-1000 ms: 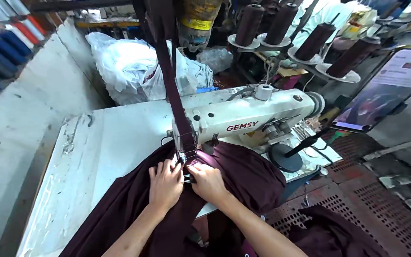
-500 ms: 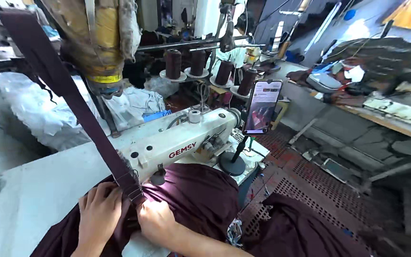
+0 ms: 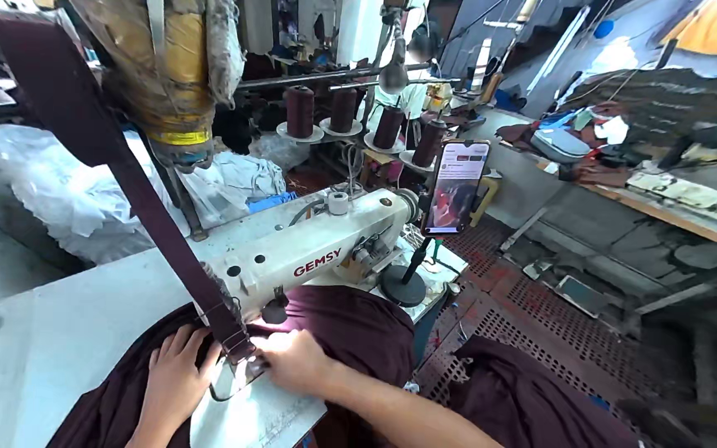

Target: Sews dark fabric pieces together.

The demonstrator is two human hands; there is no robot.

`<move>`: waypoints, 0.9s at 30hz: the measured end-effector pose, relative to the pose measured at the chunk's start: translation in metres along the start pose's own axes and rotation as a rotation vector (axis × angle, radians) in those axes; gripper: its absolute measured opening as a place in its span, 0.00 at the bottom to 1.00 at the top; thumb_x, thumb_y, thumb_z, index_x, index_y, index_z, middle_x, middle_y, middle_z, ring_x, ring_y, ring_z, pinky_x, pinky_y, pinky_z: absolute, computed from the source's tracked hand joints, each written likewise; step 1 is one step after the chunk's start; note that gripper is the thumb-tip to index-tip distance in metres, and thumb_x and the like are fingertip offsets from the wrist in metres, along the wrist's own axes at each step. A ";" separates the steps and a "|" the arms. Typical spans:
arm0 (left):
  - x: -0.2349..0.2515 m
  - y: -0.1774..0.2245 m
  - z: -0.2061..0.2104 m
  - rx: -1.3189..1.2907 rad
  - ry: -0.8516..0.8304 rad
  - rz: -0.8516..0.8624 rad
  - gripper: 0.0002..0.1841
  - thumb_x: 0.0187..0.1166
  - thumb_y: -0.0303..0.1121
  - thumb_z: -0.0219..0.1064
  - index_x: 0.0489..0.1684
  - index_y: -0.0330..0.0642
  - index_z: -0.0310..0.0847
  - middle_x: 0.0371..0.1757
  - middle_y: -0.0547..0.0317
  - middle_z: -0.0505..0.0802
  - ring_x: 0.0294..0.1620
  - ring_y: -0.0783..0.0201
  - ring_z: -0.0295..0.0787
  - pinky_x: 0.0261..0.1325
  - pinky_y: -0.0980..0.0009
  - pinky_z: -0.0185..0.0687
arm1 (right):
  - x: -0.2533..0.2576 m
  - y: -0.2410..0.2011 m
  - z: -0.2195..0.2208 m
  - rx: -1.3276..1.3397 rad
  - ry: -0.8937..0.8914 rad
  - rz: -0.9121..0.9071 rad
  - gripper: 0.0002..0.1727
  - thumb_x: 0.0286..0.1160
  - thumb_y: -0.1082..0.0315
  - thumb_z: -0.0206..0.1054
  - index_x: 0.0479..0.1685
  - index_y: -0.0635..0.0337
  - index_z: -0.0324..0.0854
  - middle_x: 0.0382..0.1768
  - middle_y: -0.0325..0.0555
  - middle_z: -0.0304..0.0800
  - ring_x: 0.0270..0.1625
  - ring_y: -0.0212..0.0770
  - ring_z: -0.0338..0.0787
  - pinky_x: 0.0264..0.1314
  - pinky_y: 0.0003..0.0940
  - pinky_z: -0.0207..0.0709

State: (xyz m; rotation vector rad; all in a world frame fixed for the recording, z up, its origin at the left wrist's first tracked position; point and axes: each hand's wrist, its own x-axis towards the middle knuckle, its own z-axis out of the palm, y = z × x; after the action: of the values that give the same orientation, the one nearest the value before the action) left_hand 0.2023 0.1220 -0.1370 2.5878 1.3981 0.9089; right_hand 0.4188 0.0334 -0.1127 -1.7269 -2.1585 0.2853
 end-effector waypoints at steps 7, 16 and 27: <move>0.030 0.001 0.001 0.012 -0.033 -0.169 0.32 0.69 0.52 0.63 0.62 0.33 0.86 0.73 0.22 0.80 0.75 0.22 0.74 0.71 0.23 0.61 | 0.031 0.033 -0.032 0.125 -0.161 0.115 0.25 0.86 0.54 0.59 0.66 0.68 0.83 0.69 0.65 0.84 0.73 0.60 0.83 0.76 0.57 0.74; 0.049 -0.001 0.008 -0.122 0.079 -0.171 0.21 0.69 0.38 0.67 0.49 0.28 0.89 0.64 0.24 0.85 0.69 0.22 0.78 0.66 0.21 0.64 | 0.058 0.028 0.004 0.534 0.099 0.144 0.32 0.75 0.54 0.72 0.70 0.72 0.79 0.66 0.61 0.88 0.72 0.45 0.85 0.81 0.38 0.72; 0.039 0.001 -0.002 -0.299 0.053 -0.118 0.17 0.73 0.32 0.65 0.51 0.26 0.88 0.54 0.33 0.91 0.61 0.37 0.88 0.67 0.35 0.77 | 0.028 0.024 -0.014 0.209 -0.021 0.183 0.29 0.86 0.45 0.58 0.51 0.64 0.90 0.48 0.60 0.94 0.55 0.58 0.93 0.57 0.60 0.83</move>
State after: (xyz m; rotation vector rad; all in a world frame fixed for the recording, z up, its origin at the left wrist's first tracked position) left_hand 0.2181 0.1512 -0.1168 2.2552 1.2966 1.0825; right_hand 0.4408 0.0655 -0.1046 -1.8068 -1.9094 0.5582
